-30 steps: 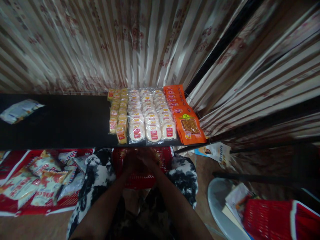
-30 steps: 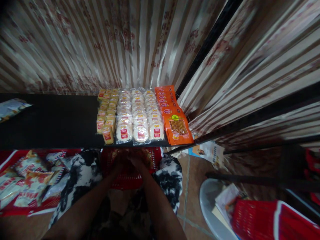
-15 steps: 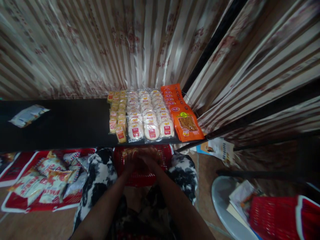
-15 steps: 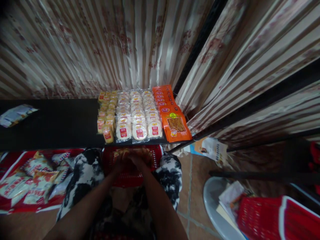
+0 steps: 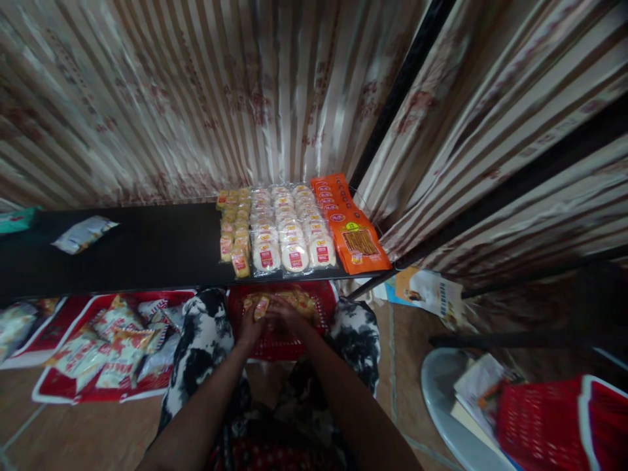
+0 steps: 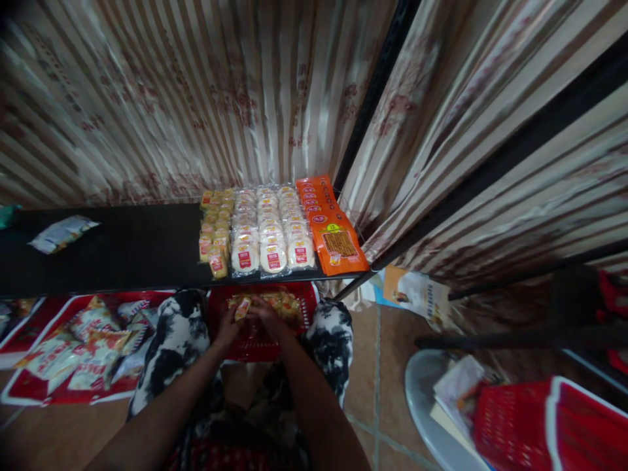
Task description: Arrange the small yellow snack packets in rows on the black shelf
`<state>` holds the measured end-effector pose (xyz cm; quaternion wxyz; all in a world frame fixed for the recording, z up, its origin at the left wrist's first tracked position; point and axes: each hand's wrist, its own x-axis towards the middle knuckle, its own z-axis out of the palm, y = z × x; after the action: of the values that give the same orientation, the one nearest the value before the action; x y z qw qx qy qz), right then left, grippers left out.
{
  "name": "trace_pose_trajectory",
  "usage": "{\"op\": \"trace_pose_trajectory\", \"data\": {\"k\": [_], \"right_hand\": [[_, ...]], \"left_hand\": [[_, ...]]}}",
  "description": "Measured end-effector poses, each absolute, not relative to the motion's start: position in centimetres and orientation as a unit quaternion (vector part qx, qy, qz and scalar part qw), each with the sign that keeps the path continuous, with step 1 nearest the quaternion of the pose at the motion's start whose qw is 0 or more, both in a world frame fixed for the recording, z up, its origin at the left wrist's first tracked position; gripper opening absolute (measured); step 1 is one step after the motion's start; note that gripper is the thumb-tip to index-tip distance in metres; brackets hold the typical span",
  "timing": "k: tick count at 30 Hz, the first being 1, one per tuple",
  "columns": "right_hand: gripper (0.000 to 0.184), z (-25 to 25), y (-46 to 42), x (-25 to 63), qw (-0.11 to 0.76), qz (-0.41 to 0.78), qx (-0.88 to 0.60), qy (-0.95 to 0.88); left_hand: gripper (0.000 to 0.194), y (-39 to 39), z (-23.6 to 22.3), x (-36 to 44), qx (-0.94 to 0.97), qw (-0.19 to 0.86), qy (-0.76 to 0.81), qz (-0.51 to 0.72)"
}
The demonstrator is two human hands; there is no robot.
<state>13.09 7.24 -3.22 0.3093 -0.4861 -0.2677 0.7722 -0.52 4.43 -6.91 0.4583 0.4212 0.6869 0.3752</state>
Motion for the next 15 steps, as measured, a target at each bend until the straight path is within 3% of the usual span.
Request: {"op": "trace_pose_trajectory", "data": {"k": [15], "right_hand": [[0.049, -1.7, 5.5, 13.9, 0.308, 0.767, -0.487, -0.281]], "left_hand": [[0.055, 1.9, -5.5, -0.6, 0.445, 0.472, 0.637, 0.417]]}}
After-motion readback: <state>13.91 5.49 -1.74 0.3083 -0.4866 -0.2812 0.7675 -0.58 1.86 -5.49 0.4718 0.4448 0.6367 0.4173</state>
